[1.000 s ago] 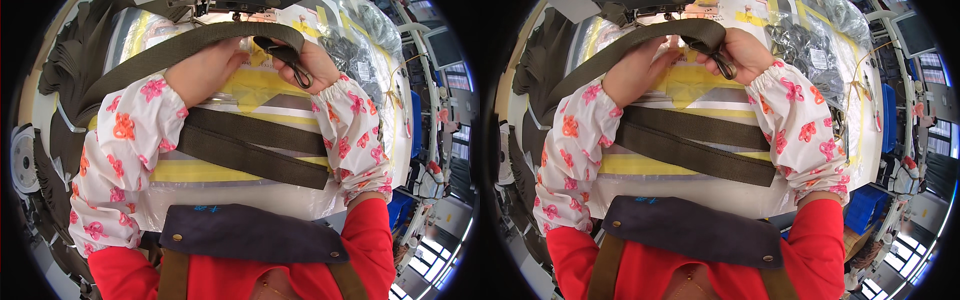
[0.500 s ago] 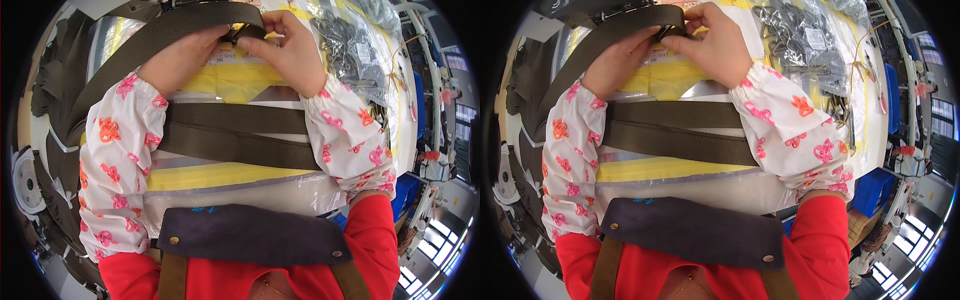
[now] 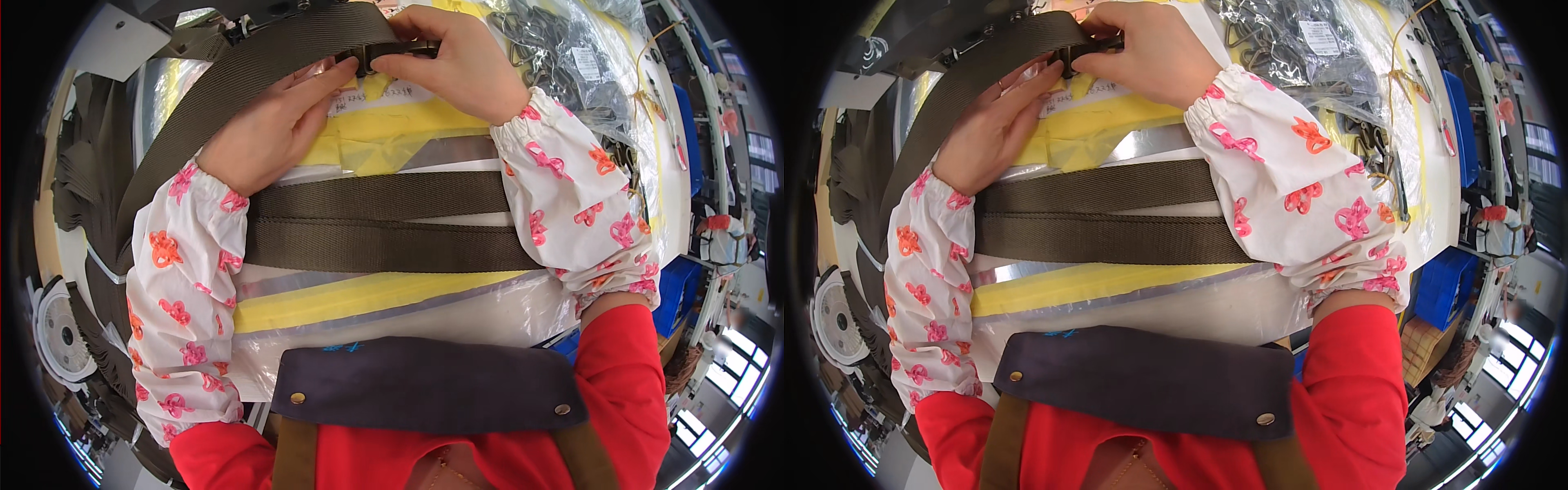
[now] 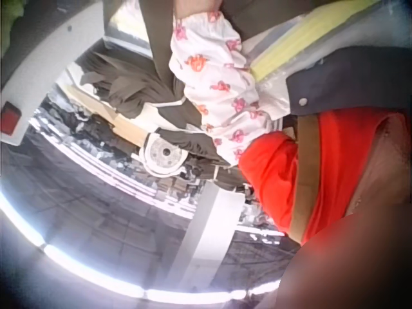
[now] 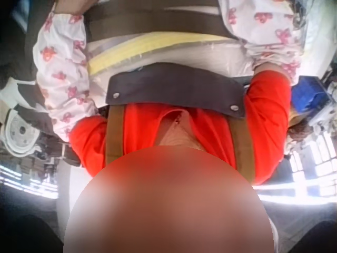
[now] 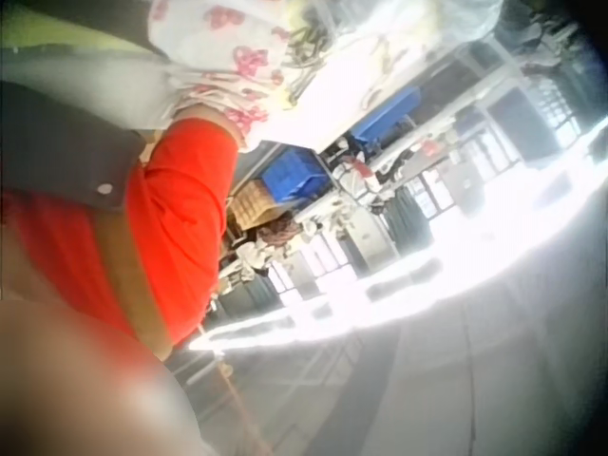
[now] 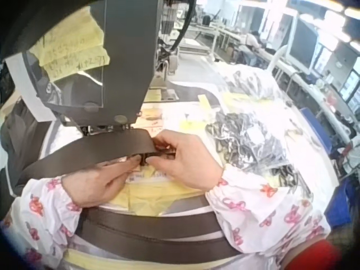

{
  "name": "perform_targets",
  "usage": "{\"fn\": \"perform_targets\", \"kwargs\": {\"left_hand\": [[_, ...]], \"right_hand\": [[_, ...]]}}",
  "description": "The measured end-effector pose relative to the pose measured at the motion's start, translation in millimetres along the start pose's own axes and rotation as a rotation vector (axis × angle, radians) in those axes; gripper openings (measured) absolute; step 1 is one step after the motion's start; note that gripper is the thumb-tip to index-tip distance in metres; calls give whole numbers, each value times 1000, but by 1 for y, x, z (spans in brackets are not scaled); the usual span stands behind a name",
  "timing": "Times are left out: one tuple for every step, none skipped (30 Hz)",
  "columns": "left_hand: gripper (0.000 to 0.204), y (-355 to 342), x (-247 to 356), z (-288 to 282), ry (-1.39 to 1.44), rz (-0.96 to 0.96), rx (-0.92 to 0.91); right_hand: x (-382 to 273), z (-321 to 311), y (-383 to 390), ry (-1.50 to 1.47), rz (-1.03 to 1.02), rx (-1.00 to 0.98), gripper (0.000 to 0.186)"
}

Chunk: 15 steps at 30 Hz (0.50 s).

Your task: Attaching metal clips and hardware to nylon straps using an industrial sewing machine.

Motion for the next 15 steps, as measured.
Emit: {"fn": "perform_targets", "kwargs": {"left_hand": [[34, 1, -1, 0, -49, -17, -27], [34, -2, -1, 1, -38, -8, -33], [34, -6, 0, 0, -58, 16, -39], [34, -9, 2, 1, -79, 40, -45], [34, -9, 4, 0, -80, 37, -49], [34, -9, 6, -2, -118, 31, -44], [35, -9, 8, -3, -156, 26, -37], [35, -8, 6, -2, -157, 26, -43], [35, -7, 4, -1, -149, 43, -37], [36, -6, 3, -1, -141, 61, -30], [36, -9, 6, -4, -141, 61, -35], [36, -13, 8, -7, -128, 18, -69], [35, -16, 8, -8, -115, -27, -103], [35, -16, 6, -8, -118, -27, -104], [35, -14, 5, -8, -146, 23, -92]], "right_hand": [[-1, 1, -1, 0, -3, -6, 24], [1, 0, 0, 4, 11, 0, 24], [1, -1, 0, 20, 5, -17, 23], [3, -1, 0, 37, -2, -34, 22], [3, -2, 0, 31, -2, -34, 22], [1, -3, -1, 74, -33, -39, 22], [-2, -4, 0, 117, -65, -44, 22], [-1, -3, -2, 112, -64, -42, 22], [-1, -1, -2, 149, -72, -56, 23], [-1, 0, -3, 186, -80, -69, 24], [-1, -2, -3, 183, -77, -67, 24], [-1, -3, -4, 170, -80, -78, 24], [-3, -3, -4, 156, -83, -90, 25], [-3, -5, -4, 155, -85, -89, 25], [-7, -5, -3, 188, -122, -91, 25]]}}
Point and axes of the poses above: each hand's wrist, its own y-axis away from the middle knuckle, its own z-axis out of the palm, x = y × z, the point moved 6 cm from there along -y, towards the middle knuckle, and after that the axes turned 6 degrees about -x, right-handed, at the moved point
